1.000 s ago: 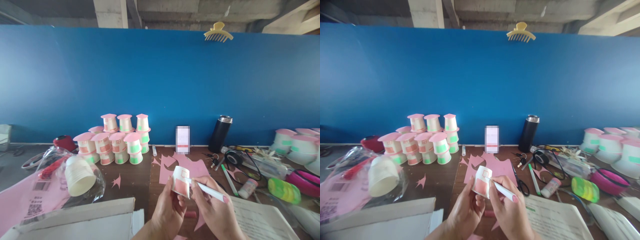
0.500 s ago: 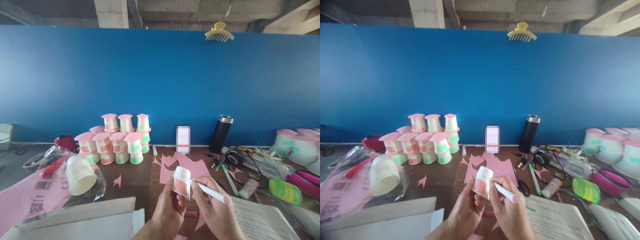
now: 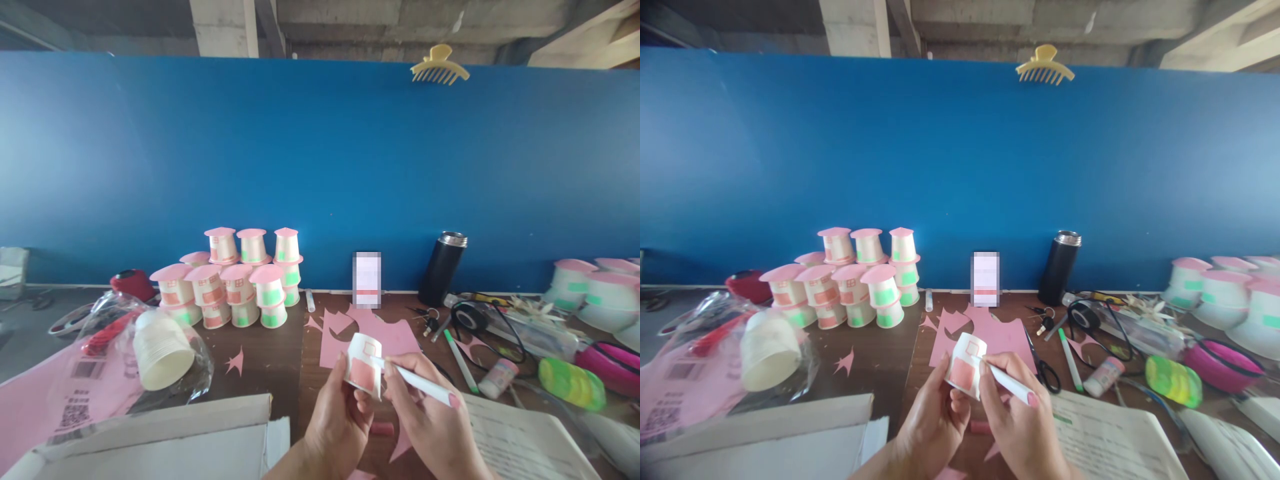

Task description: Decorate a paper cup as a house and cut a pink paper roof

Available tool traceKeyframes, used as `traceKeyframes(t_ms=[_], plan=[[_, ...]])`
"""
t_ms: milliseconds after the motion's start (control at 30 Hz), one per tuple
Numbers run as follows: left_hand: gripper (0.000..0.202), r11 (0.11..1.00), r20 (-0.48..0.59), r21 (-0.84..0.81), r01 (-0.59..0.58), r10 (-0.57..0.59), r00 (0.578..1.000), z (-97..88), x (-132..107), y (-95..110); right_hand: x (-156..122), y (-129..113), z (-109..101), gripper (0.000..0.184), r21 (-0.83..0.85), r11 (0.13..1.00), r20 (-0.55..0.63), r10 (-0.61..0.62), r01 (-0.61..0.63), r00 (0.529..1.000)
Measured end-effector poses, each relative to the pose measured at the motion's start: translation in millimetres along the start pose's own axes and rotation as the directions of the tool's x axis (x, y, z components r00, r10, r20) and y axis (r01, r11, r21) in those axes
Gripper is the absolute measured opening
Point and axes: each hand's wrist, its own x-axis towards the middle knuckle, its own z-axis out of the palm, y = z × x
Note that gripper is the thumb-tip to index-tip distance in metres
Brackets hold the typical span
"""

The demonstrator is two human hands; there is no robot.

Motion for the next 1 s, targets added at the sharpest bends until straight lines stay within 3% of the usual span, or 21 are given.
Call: traceKeyframes(t_ms=[1000], plan=[[0.015,0.997,-0.008,-0.070,0.015,-0.015,1.000,-2.7,3.7,3.0,0.2,2.9,-1.2,0.014,0.006,1.000,-0.007,0.009,-0.009,1.000]])
